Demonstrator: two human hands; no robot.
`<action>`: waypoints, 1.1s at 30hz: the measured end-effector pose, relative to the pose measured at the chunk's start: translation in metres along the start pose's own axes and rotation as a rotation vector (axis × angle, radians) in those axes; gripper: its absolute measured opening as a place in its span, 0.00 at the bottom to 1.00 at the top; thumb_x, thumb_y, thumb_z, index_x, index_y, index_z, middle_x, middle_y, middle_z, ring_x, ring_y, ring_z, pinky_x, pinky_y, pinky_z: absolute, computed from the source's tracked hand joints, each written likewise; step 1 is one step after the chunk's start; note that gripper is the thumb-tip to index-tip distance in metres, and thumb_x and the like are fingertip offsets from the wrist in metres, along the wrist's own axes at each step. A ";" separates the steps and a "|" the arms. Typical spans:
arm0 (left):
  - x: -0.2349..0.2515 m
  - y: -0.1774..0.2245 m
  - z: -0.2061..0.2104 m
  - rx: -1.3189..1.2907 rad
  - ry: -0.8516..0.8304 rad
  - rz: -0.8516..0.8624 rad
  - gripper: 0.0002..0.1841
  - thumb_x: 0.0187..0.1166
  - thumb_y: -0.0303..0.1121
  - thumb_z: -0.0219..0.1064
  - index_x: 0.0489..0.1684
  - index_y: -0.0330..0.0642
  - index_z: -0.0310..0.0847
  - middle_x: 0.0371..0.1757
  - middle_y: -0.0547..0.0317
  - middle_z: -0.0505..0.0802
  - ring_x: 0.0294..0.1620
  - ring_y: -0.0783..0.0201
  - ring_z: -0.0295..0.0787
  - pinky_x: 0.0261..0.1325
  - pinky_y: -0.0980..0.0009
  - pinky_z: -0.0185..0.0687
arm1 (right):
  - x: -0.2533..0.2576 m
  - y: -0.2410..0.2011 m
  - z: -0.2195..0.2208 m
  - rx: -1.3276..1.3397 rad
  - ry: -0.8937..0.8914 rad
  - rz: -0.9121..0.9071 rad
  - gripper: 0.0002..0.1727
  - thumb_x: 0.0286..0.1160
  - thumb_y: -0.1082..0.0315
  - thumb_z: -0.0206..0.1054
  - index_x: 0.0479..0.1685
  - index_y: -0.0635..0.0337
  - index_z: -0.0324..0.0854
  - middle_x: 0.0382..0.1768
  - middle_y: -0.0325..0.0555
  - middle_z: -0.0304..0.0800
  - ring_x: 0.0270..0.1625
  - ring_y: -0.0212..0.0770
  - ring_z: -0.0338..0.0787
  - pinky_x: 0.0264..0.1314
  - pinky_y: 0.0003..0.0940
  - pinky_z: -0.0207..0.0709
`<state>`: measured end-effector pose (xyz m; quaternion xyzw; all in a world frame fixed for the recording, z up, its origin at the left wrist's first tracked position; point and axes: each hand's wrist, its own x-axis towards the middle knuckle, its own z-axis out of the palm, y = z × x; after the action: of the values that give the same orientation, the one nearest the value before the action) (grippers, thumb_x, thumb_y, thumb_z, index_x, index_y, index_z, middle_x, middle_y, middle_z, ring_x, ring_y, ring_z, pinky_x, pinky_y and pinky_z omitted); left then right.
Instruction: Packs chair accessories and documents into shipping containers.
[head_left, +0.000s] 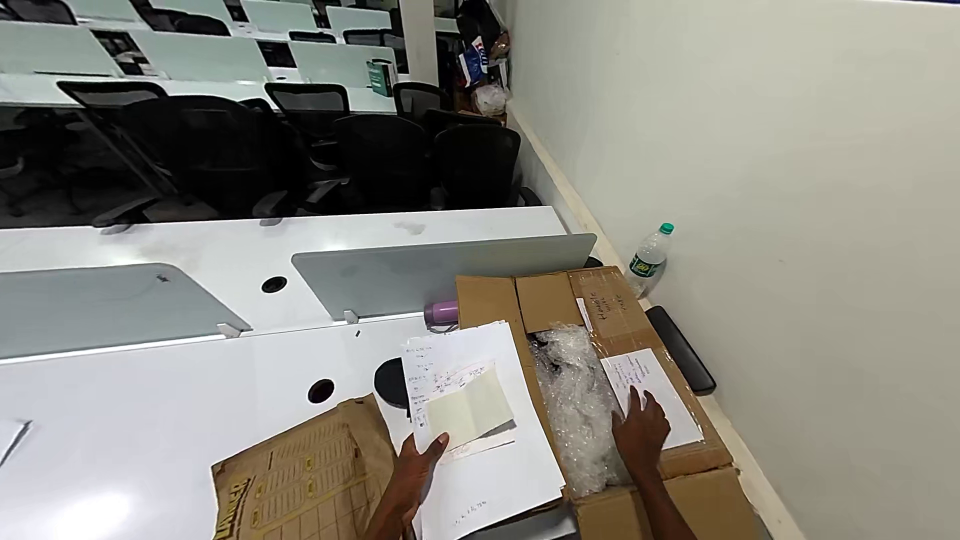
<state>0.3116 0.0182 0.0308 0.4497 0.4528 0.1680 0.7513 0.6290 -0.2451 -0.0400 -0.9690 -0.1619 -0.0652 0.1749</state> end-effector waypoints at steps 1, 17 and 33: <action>0.002 -0.001 0.007 0.018 -0.016 0.000 0.27 0.83 0.28 0.68 0.78 0.31 0.63 0.56 0.43 0.91 0.51 0.60 0.94 0.54 0.64 0.92 | -0.002 0.015 0.000 -0.058 0.003 -0.003 0.40 0.59 0.65 0.81 0.79 0.63 0.76 0.79 0.74 0.71 0.78 0.77 0.72 0.74 0.74 0.65; 0.016 -0.013 0.056 0.093 -0.150 0.014 0.24 0.81 0.26 0.68 0.74 0.30 0.67 0.56 0.45 0.91 0.52 0.63 0.92 0.56 0.67 0.90 | -0.019 0.054 -0.091 -0.111 0.231 -0.189 0.17 0.70 0.76 0.63 0.55 0.63 0.92 0.53 0.58 0.95 0.55 0.65 0.93 0.70 0.70 0.72; 0.021 -0.017 0.060 0.115 -0.145 0.005 0.21 0.82 0.26 0.67 0.71 0.29 0.70 0.55 0.46 0.91 0.52 0.64 0.91 0.56 0.68 0.89 | 0.014 0.063 -0.112 -0.434 0.333 -0.158 0.23 0.66 0.87 0.67 0.63 0.65 0.87 0.52 0.69 0.87 0.48 0.70 0.89 0.46 0.63 0.77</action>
<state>0.3696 -0.0084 0.0165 0.5041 0.4047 0.1107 0.7548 0.6557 -0.3373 0.0462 -0.9442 -0.1879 -0.2700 -0.0183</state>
